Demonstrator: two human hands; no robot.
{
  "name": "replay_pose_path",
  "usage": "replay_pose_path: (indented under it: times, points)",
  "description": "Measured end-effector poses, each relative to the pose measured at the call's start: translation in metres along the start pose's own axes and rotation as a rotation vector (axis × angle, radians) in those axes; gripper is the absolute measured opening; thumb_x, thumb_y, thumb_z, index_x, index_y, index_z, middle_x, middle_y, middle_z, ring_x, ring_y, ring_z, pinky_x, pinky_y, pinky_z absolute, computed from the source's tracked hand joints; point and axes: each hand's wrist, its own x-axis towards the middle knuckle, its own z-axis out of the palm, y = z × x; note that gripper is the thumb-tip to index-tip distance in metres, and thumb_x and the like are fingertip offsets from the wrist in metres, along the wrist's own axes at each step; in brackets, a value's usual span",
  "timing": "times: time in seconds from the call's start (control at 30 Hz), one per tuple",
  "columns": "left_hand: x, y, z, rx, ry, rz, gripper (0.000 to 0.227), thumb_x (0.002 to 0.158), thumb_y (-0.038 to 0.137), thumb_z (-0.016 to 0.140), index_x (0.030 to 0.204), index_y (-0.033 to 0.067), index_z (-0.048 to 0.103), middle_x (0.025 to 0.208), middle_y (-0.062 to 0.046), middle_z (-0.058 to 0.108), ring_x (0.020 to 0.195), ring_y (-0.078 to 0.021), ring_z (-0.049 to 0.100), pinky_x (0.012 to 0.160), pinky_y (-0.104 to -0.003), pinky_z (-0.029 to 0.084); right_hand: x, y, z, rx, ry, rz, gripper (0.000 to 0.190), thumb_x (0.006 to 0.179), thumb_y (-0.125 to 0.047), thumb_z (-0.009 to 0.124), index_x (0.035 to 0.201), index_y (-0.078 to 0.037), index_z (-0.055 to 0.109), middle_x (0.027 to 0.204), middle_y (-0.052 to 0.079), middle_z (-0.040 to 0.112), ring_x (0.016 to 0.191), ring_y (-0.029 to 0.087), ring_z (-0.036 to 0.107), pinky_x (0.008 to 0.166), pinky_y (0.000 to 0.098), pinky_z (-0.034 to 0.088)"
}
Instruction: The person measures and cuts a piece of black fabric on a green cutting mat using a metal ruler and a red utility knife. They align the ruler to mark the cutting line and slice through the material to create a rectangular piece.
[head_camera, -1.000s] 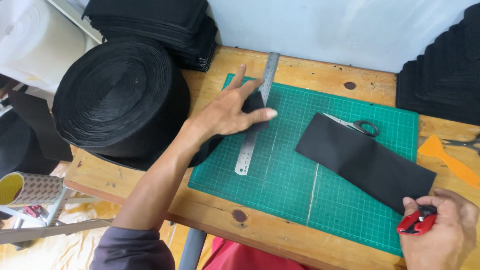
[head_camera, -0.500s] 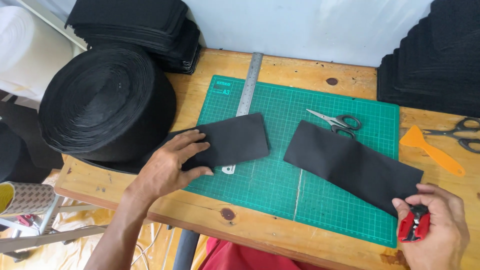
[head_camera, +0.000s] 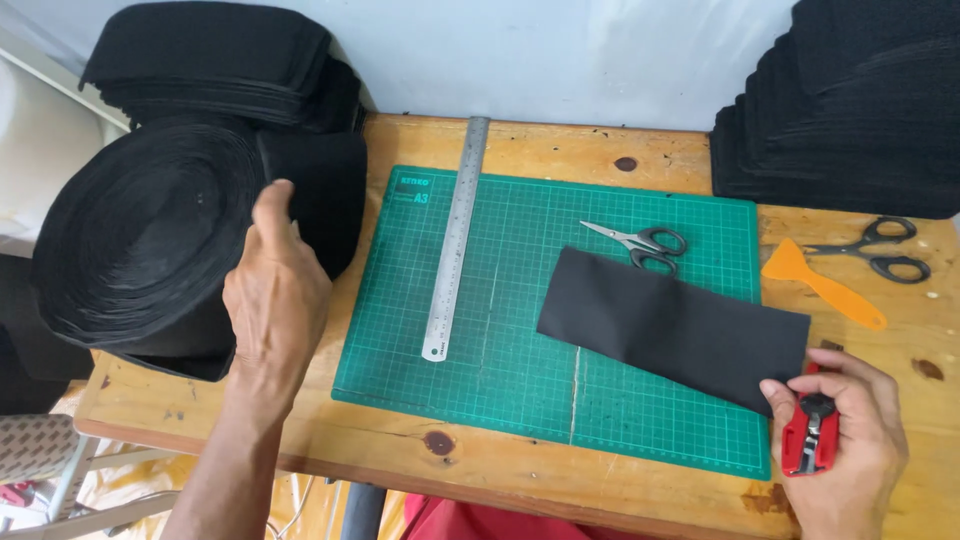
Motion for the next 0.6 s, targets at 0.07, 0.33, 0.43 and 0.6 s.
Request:
replay_pose_path:
  times: [0.07, 0.33, 0.43, 0.6]
  points:
    - [-0.002, 0.006, 0.014, 0.179, 0.071, 0.094, 0.046, 0.098, 0.01, 0.051, 0.143, 0.0146, 0.051, 0.114, -0.022, 0.057, 0.075, -0.0491, 0.066, 0.048, -0.058, 0.05, 0.004, -0.004, 0.0, 0.041, 0.001, 0.004, 0.019, 0.1, 0.005, 0.084, 0.105, 0.007, 0.066, 0.132, 0.028, 0.064, 0.119, 0.035, 0.066, 0.112, 0.0438, 0.052]
    - [-0.004, -0.002, 0.061, 0.851, 0.388, 0.357, 0.09, 0.079, 0.068, 0.084, 0.15, 0.0158, 0.072, 0.178, -0.002, 0.035, 0.156, -0.0399, 0.029, 0.121, -0.062, 0.023, 0.018, -0.019, 0.005, 0.157, -0.115, 0.03, 0.019, 0.09, 0.004, 0.081, 0.099, 0.003, 0.065, 0.13, 0.024, 0.063, 0.12, 0.031, 0.064, 0.111, 0.042, 0.052]
    - [0.006, -0.019, 0.074, 0.832, 0.205, 0.475, 0.058, 0.102, 0.06, 0.06, 0.121, 0.0084, 0.077, 0.131, -0.009, 0.071, 0.153, -0.0345, 0.048, 0.123, -0.073, 0.012, 0.023, -0.027, 0.01, 0.196, -0.145, -0.008, 0.018, 0.089, 0.001, 0.08, 0.097, 0.001, 0.065, 0.127, 0.023, 0.064, 0.117, 0.029, 0.065, 0.112, 0.0399, 0.05]
    - [0.007, -0.009, 0.067, 0.596, 0.323, 0.541, 0.044, 0.096, 0.051, 0.081, 0.11, 0.0097, 0.076, 0.141, -0.013, 0.071, 0.153, -0.043, 0.048, 0.119, -0.076, 0.017, 0.029, -0.03, 0.014, 0.079, -0.263, -0.068, 0.023, 0.085, -0.014, 0.082, 0.101, -0.005, 0.067, 0.134, 0.015, 0.066, 0.113, 0.026, 0.068, 0.094, 0.0369, 0.054]
